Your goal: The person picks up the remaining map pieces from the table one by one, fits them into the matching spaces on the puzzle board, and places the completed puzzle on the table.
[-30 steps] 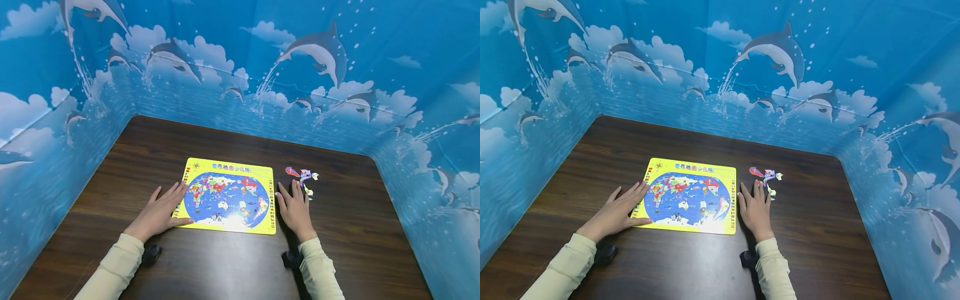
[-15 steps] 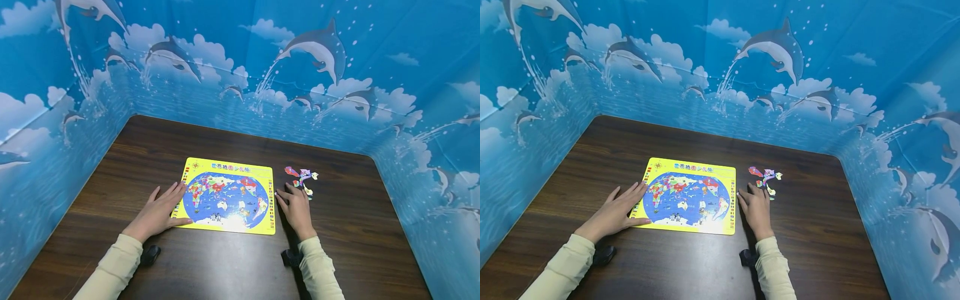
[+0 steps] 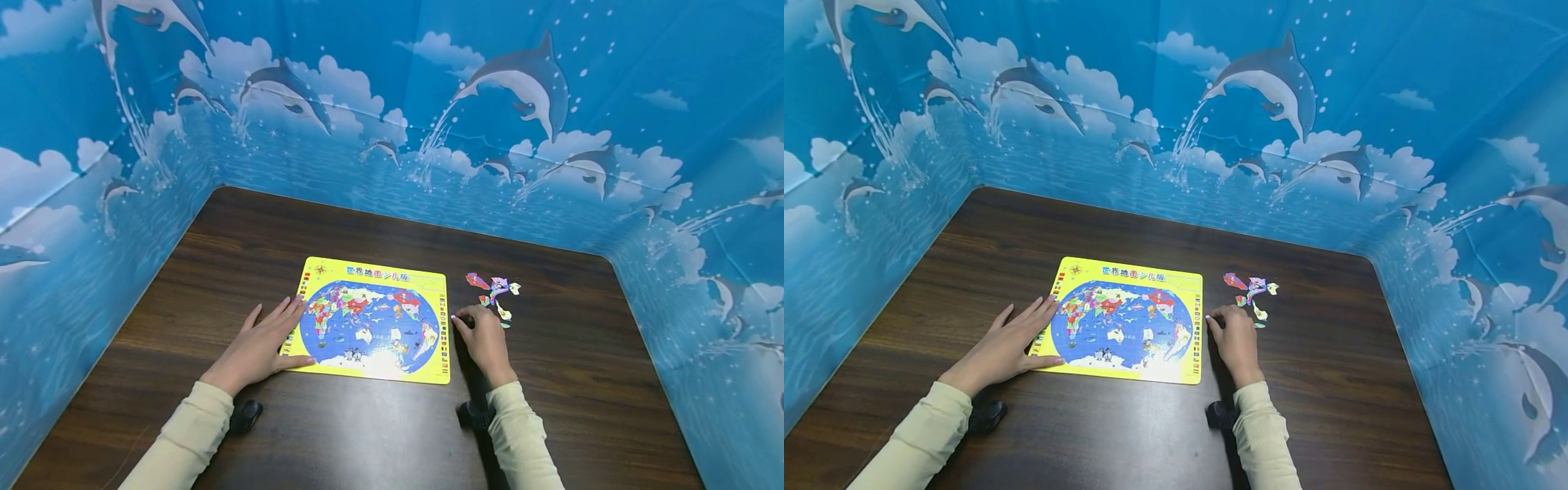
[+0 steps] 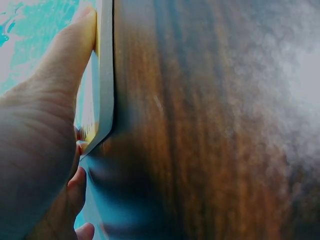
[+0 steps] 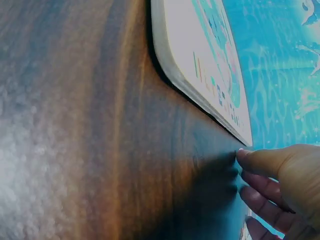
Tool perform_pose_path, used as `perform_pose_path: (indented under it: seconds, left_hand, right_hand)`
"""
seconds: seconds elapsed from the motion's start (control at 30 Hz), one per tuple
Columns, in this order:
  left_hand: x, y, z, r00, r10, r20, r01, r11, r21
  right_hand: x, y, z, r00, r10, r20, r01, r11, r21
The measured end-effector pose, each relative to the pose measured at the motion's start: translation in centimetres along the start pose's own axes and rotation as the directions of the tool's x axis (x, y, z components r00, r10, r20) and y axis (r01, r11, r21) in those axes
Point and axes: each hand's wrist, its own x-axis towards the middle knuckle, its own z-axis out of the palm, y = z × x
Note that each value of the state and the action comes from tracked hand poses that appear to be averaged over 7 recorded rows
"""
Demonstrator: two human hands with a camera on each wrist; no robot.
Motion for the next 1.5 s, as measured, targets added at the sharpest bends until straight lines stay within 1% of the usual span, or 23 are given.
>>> perform_pose_path:
  seconds: [0.17, 0.4, 0.5, 0.6, 0.67, 0.8, 0.93, 1.03, 1.1, 1.17, 1.27, 1.5]
  left_hand:
    - [-0.2, -0.1, -0.1, 1.000, -0.007, 0.001, 0.007, 1.000, -0.011]
    - [-0.4, -0.4, -0.2, 1.000, -0.009, -0.007, 0.009, 1.000, -0.021]
    - [-0.4, -0.5, -0.2, 1.000, -0.005, -0.014, 0.005, 1.000, -0.018]
    - [-0.5, -0.5, -0.1, 1.000, 0.003, -0.023, -0.004, 1.000, -0.016]
    - [-0.6, -0.6, -0.1, 1.000, 0.007, -0.028, -0.008, 1.000, -0.018]
    - [-0.7, -0.6, 0.0, 0.999, 0.008, -0.034, -0.009, 1.000, -0.022]
    - [-0.8, -0.5, 0.2, 0.999, 0.014, -0.035, -0.015, 1.000, -0.027]
    - [-0.9, -0.4, 0.4, 0.999, 0.021, -0.036, -0.022, 0.999, -0.031]
    - [-0.8, -0.4, 0.5, 0.999, 0.027, -0.040, -0.028, 0.999, -0.030]
    - [-0.8, -0.4, 0.6, 0.999, 0.031, -0.045, -0.032, 0.999, -0.028]
    - [-0.8, -0.4, 0.6, 0.998, 0.035, -0.051, -0.036, 0.999, -0.022]
    - [-0.8, -0.6, 0.7, 0.998, 0.020, -0.057, -0.021, 0.999, -0.024]
  right_hand:
    - [0.2, -0.3, 0.1, 0.999, 0.032, 0.015, -0.032, 0.998, 0.058]
    - [0.5, -0.6, 0.0, 0.999, 0.020, 0.030, -0.023, 0.996, 0.083]
    - [0.9, -1.1, -0.5, 1.000, 0.006, 0.013, -0.007, 0.995, 0.101]
    - [1.9, -2.3, -0.9, 1.000, 0.014, 0.015, -0.016, 0.989, 0.146]
    - [2.6, -3.4, -1.1, 0.999, 0.027, 0.047, -0.035, 0.982, 0.185]
    - [4.2, -5.7, -0.7, 0.987, 0.038, 0.159, -0.080, 0.961, 0.265]
    - [5.3, -7.6, 0.8, 0.964, 0.031, 0.263, -0.115, 0.943, 0.313]
    - [5.7, -8.4, 2.0, 0.947, 0.050, 0.317, -0.157, 0.934, 0.320]
    - [5.7, -8.8, 2.6, 0.940, 0.062, 0.336, -0.174, 0.933, 0.316]
    - [5.7, -9.0, 3.1, 0.938, 0.075, 0.339, -0.187, 0.933, 0.309]
    - [5.8, -9.2, 3.5, 0.940, 0.086, 0.331, -0.191, 0.935, 0.299]
    - [6.1, -9.7, 4.0, 0.942, 0.105, 0.319, -0.200, 0.939, 0.281]
